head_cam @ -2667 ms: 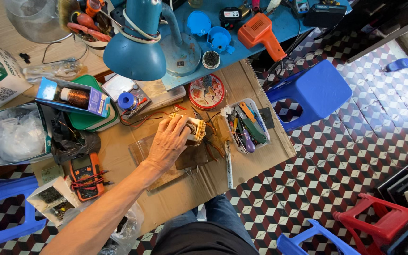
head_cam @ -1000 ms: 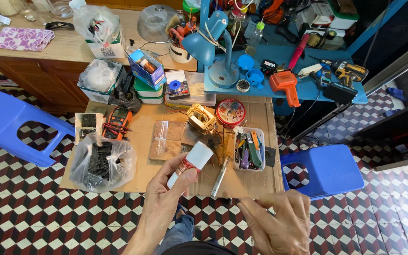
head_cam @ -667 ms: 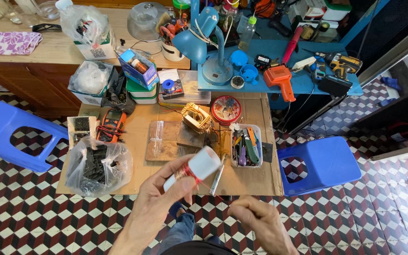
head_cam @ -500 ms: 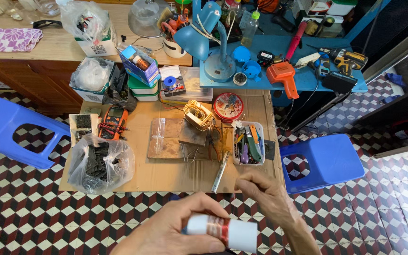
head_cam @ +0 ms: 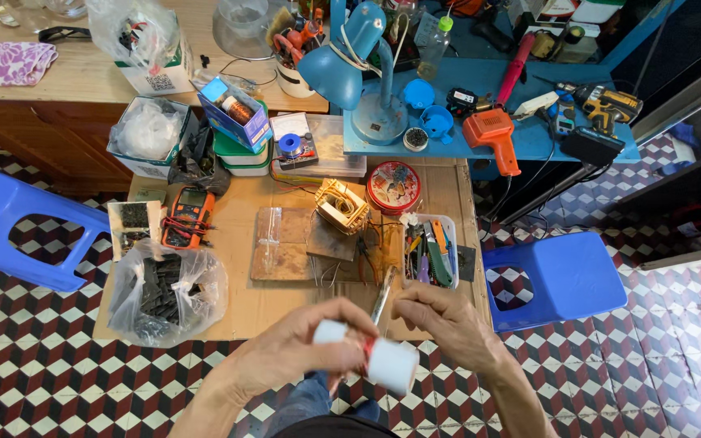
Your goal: The person winds copper wire around a white cylindrical former, then transfers the wound coil to a rectangular core. They repeat the winding process on a second former and place the finished coil onto another core. The person handles the wire and cores by hand throughout.
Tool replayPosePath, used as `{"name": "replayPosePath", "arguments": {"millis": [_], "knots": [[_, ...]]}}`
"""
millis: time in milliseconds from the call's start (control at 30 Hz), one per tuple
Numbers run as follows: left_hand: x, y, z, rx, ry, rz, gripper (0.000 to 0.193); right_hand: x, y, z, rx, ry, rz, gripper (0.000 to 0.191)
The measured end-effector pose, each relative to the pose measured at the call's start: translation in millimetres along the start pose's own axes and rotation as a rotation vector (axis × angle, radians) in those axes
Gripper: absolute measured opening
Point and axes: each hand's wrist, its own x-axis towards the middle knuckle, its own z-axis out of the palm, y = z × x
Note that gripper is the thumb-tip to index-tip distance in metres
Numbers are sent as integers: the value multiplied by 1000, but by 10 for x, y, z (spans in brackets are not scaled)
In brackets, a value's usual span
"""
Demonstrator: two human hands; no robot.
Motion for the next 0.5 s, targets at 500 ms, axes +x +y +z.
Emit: {"name": "replayPosePath", "arguments": {"millis": [500], "knots": [[929, -1, -880, -324, -57, -33, 33, 1049, 471, -215, -446, 152, -257, 20]]}}
